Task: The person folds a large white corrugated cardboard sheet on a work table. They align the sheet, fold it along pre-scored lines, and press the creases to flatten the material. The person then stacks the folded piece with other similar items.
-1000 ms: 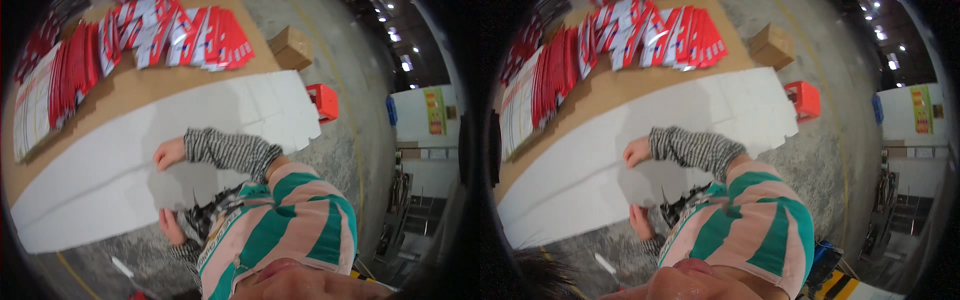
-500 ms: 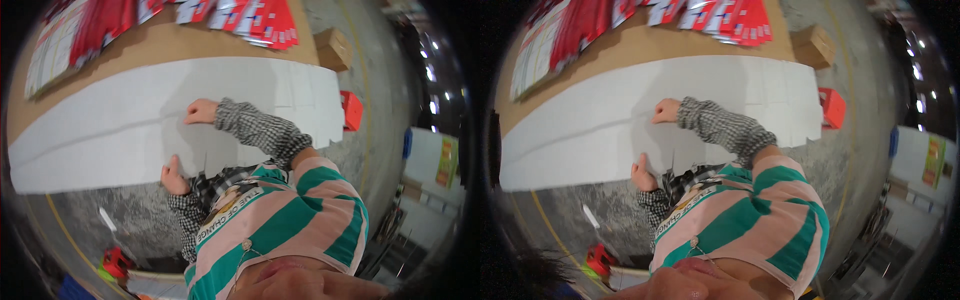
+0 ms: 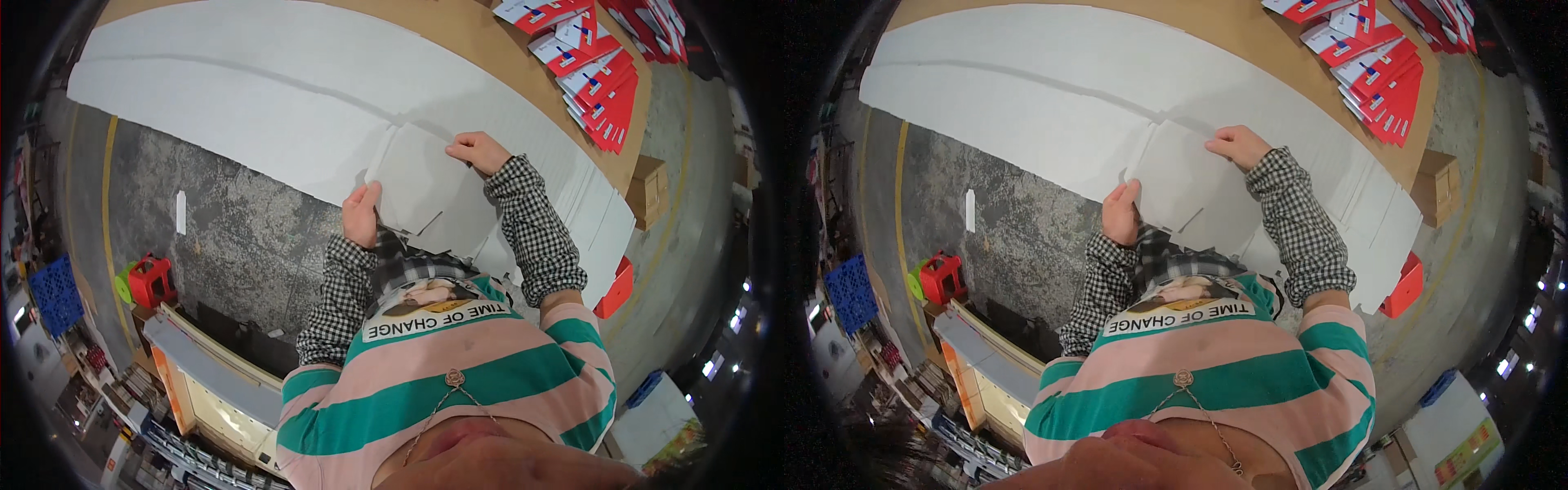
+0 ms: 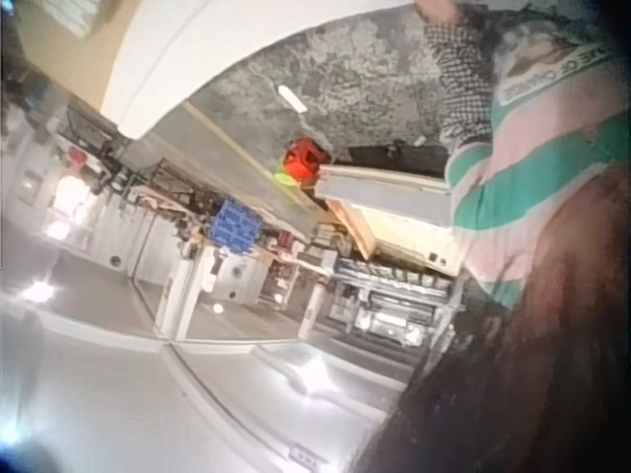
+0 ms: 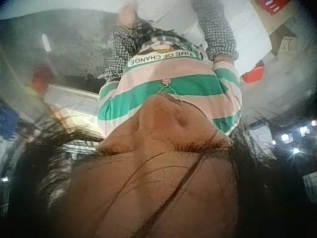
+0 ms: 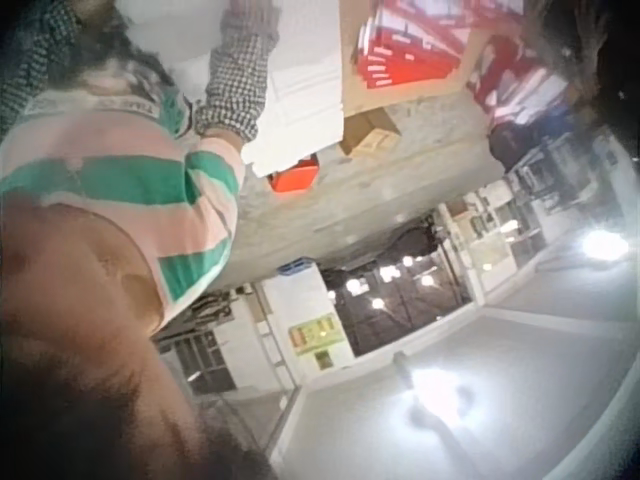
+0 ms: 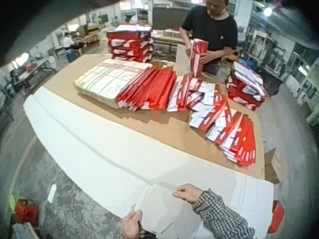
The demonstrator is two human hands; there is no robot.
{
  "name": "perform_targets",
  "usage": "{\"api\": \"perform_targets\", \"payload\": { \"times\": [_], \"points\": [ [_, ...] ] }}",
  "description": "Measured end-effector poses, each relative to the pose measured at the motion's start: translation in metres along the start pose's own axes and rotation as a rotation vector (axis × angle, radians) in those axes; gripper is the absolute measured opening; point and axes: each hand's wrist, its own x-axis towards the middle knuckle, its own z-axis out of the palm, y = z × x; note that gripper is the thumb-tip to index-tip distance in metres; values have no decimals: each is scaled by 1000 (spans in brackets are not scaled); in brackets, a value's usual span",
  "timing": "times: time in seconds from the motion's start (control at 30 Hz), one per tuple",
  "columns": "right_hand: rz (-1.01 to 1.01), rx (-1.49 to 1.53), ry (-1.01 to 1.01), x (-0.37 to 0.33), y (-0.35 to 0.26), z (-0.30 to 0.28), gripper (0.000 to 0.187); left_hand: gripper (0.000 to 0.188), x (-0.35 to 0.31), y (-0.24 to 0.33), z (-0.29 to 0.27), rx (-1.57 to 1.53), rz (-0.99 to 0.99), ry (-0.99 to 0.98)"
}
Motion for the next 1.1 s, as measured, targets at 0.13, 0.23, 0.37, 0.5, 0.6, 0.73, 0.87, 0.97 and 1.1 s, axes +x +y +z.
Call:
{"api": "perform_targets", "payload": {
  "times": [0.13,0.23,0.37,0.5,0.6,0.73,0.87,0.97,1.1],
  "points": [
    [-5,22,25,7,16,1,28,33,1,4,-3,273,-7,34],
    [-17,2,80,10,14,7,28,46,-4,-8,-11,647,230,314],
    [8,-29,74,18,29,4,26,69,-21,-10,-10,979,397,624],
    [-3,-68,81,19,21,7,26,79,-3,-36,-37,701,224,398],
    [-44,0,103,21,18,13,26,85,5,-46,-41,675,-36,419],
    [30,-27,77,16,6,12,28,84,8,-52,-48,498,-39,303],
    [-21,-38,116,21,8,16,29,84,16,-64,-59,555,-42,311],
    [-5,-97,118,21,6,17,30,84,17,-67,-62,571,-52,310],
    [61,-9,25,14,-5,12,23,84,12,-58,-56,506,-102,286]
  ]
}}
